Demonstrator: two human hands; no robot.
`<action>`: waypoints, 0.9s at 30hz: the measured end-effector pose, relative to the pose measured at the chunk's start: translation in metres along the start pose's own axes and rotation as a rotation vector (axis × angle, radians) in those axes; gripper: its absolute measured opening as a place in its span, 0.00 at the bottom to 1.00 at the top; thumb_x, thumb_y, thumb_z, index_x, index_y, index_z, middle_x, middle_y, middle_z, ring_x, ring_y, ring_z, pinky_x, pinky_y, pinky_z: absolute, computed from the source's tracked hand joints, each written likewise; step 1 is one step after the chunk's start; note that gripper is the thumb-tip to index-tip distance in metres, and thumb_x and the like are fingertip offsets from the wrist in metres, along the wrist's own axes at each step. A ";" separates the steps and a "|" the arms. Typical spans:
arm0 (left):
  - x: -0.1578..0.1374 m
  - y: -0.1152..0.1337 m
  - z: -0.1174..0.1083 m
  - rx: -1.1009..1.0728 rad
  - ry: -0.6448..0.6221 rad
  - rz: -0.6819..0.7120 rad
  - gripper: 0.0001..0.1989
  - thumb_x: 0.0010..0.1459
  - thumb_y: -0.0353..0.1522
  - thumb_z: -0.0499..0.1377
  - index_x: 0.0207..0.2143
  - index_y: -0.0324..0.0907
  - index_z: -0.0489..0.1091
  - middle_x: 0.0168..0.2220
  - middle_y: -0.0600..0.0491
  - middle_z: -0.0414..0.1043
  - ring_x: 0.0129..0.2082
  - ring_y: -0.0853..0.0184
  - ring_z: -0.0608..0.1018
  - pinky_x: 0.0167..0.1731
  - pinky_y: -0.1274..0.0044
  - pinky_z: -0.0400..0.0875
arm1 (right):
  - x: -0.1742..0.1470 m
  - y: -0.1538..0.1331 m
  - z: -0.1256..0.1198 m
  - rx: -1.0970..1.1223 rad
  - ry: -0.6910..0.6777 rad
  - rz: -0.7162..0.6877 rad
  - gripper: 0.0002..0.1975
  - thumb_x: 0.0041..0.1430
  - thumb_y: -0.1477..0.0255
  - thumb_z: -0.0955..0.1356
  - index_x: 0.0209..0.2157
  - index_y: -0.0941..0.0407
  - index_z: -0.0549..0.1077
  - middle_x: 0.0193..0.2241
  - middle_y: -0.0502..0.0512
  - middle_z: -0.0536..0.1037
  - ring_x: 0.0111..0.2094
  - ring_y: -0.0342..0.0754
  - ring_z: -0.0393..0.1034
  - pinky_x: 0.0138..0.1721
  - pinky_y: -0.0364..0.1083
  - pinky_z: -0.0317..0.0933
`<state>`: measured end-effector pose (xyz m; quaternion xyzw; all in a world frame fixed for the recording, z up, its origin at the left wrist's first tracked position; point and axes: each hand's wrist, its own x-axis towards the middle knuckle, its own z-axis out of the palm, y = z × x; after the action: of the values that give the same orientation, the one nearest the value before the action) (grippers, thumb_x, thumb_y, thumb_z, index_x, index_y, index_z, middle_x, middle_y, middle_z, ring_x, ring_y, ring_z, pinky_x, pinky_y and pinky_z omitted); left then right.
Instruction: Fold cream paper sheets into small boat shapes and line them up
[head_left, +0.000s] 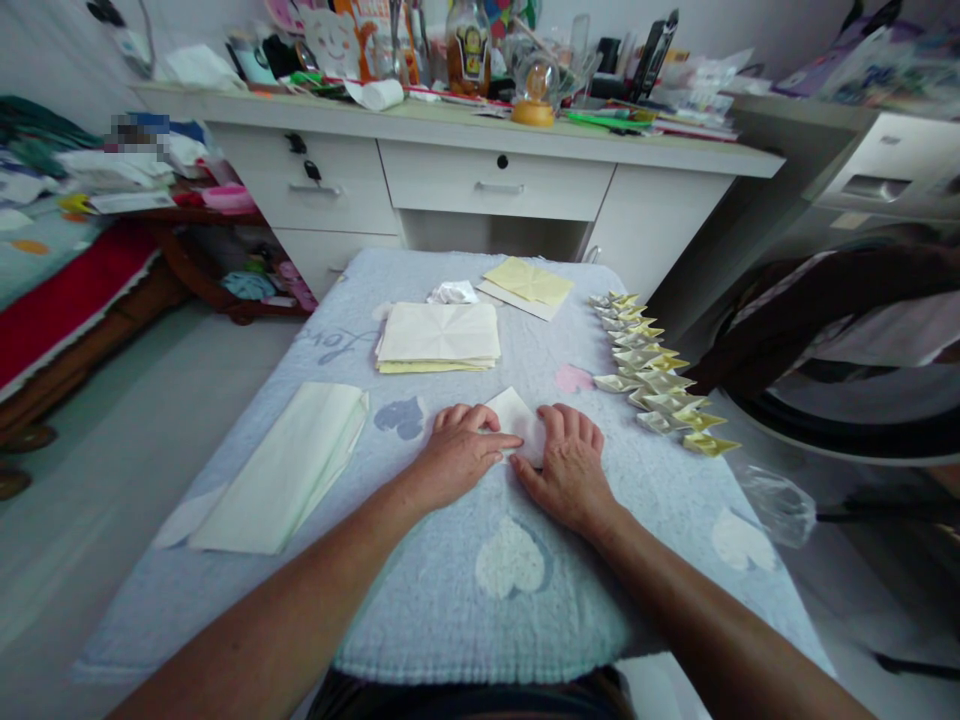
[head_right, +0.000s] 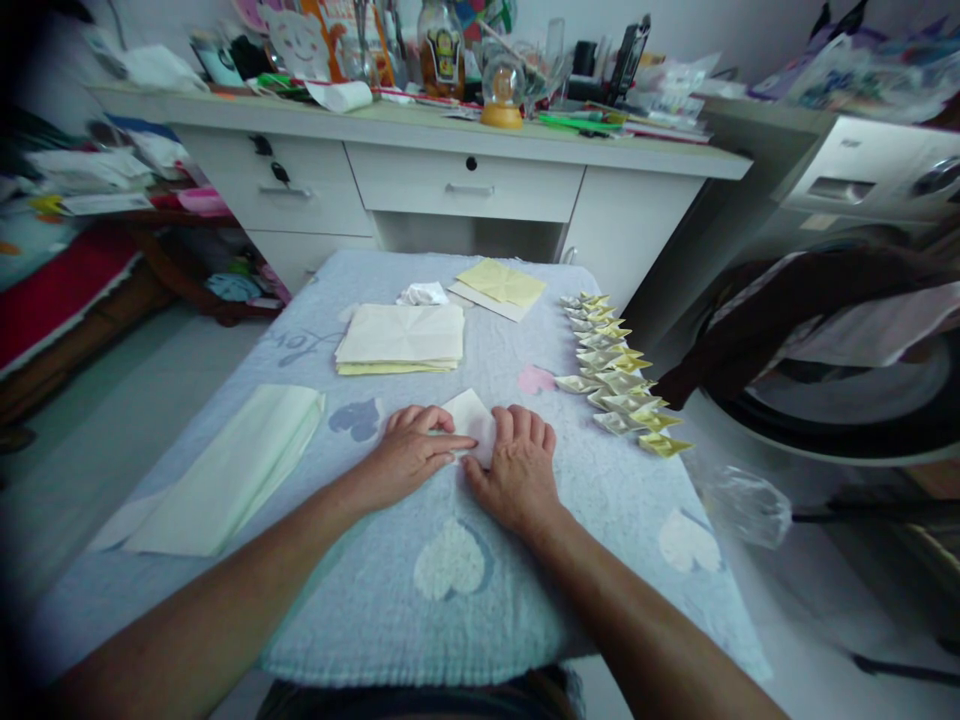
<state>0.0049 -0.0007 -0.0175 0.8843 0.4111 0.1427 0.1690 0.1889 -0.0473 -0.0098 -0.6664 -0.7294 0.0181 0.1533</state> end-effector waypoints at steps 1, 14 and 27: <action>0.000 0.000 0.000 0.000 -0.003 0.000 0.18 0.59 0.32 0.59 0.49 0.64 0.71 0.45 0.55 0.66 0.46 0.62 0.64 0.48 0.66 0.56 | -0.001 0.002 -0.001 0.006 -0.004 -0.003 0.31 0.55 0.55 0.66 0.54 0.60 0.62 0.51 0.65 0.65 0.50 0.61 0.57 0.51 0.58 0.52; -0.001 0.000 0.000 0.006 -0.014 -0.010 0.21 0.58 0.29 0.59 0.49 0.65 0.71 0.46 0.55 0.65 0.47 0.61 0.64 0.49 0.65 0.55 | -0.014 0.040 -0.019 0.059 -0.163 0.028 0.39 0.55 0.69 0.65 0.66 0.55 0.47 0.58 0.64 0.60 0.57 0.60 0.54 0.56 0.59 0.50; -0.004 -0.001 0.004 -0.142 0.239 -0.022 0.50 0.52 0.30 0.62 0.67 0.48 0.31 0.58 0.43 0.57 0.57 0.54 0.63 0.55 0.61 0.58 | 0.040 0.016 0.002 0.098 -0.191 -0.016 0.38 0.50 0.60 0.71 0.59 0.60 0.59 0.49 0.65 0.69 0.48 0.60 0.61 0.45 0.55 0.55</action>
<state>0.0034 -0.0041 -0.0223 0.8423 0.4271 0.2737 0.1825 0.2014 -0.0058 -0.0070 -0.6475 -0.7443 0.1156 0.1157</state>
